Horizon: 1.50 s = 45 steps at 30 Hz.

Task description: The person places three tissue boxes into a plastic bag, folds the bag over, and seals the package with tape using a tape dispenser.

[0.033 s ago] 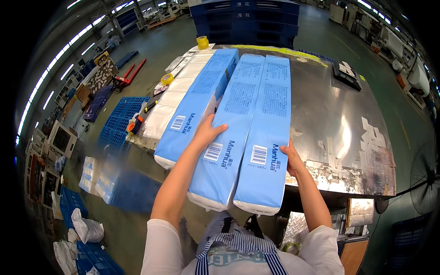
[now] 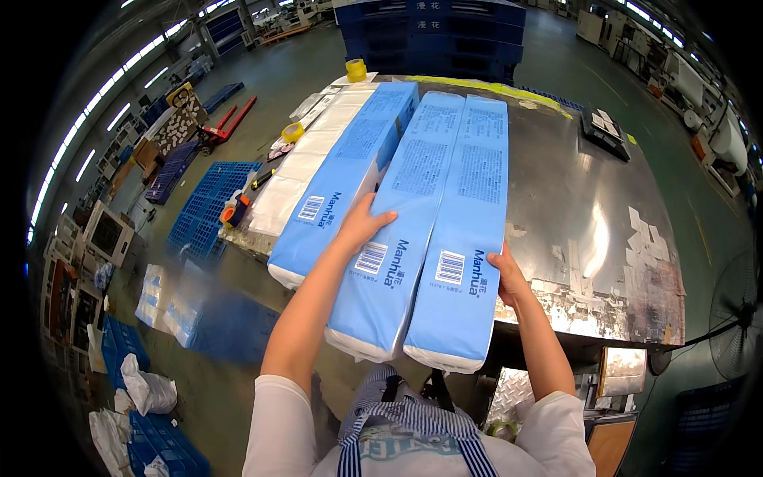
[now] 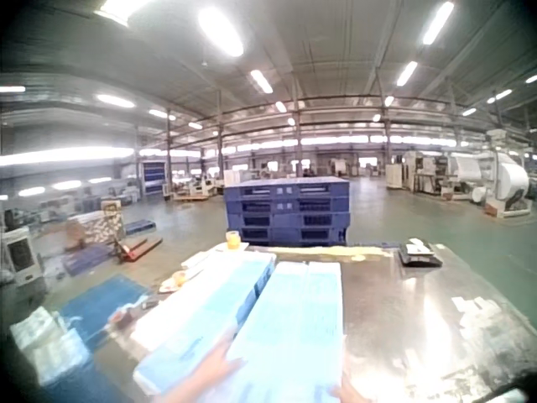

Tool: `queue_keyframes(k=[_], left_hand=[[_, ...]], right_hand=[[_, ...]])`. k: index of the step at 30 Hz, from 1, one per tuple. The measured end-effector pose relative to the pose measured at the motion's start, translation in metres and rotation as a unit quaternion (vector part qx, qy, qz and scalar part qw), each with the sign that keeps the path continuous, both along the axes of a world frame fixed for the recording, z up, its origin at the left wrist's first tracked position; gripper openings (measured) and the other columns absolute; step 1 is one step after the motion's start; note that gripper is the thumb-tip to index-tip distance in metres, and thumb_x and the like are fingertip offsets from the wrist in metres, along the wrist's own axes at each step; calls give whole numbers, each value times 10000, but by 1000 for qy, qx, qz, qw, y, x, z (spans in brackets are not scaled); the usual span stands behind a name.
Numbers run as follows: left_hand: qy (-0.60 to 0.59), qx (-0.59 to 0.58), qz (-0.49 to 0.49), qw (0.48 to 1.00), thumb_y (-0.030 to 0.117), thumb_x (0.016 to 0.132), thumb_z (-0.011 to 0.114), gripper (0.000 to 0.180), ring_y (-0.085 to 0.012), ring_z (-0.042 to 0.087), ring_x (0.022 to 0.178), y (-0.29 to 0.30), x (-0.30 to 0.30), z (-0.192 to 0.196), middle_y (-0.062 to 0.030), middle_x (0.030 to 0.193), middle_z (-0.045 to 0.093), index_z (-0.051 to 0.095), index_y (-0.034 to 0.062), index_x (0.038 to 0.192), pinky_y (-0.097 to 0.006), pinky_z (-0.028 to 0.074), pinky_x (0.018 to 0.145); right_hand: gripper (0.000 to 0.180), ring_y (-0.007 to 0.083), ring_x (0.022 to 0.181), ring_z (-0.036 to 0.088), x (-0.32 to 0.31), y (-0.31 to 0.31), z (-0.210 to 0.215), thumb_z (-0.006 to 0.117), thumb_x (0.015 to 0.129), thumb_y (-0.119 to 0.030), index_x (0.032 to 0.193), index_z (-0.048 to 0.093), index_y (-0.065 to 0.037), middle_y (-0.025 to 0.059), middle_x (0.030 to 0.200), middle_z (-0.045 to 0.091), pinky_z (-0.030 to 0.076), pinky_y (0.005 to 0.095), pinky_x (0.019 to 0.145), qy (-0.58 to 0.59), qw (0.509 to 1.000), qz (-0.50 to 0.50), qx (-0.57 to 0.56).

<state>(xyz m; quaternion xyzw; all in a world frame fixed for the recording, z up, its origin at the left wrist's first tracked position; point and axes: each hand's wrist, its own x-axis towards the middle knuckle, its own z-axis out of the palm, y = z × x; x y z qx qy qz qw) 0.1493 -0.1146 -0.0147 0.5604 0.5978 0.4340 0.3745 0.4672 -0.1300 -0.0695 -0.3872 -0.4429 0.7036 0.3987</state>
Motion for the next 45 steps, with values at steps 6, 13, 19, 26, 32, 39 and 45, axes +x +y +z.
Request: queue_keyframes(k=[6,13,19,26,32,39,45], left_hand=[[210,30,87,973,234,816,621,525,-273,621,923,10,15,1,-195,1114,592,459,-50,1227,-361,486,822],[259,164,28,951,245,821,610,262,-290,559,1016,-96,-26,33,-132,1104,597,636,32,972,-350,448,849],[523,164,103,830,218,711,706,185,-249,537,966,-181,-78,31,-66,956,558,602,66,733,-413,416,878],[477,228,60,847,147,716,676,137,-208,516,966,-197,-76,-3,-16,905,518,545,105,716,-513,312,1010],[384,233,10,893,275,746,681,227,-231,483,1067,-209,-97,7,-49,1033,519,579,131,889,-470,267,1053],[-412,-133,-12,901,564,899,368,749,-286,358,1286,-76,-171,-11,-145,1450,280,194,67,1431,-410,312,1054],[-441,-219,-128,861,522,908,364,623,-203,532,1135,-40,-143,-30,-118,1272,524,405,89,1354,-357,422,979]], right_hand=[[791,241,1099,493,1,-2,0,612,756,-352,1403,217,-126,114,1229,445,452,405,890,18,1000,12,-4],[729,230,1072,520,4,2,-17,604,766,-380,1358,298,-85,113,1189,482,479,372,863,55,998,-25,34],[697,215,1016,554,5,8,-32,614,781,-417,1328,331,-90,107,1153,498,514,352,811,77,997,-4,2],[623,203,925,599,6,8,-29,612,790,-412,1249,422,-37,112,1063,560,529,331,763,82,994,-13,-64],[615,193,885,615,17,10,-35,622,779,-419,1214,443,-22,111,1033,575,538,305,722,52,998,-29,-9],[690,200,979,572,9,12,-34,641,752,-437,1278,397,-62,106,1118,526,516,330,787,75,997,-14,-16],[684,224,950,586,-1,4,-41,624,747,-451,1268,418,-58,118,1114,546,522,334,777,83,993,-76,-47]])
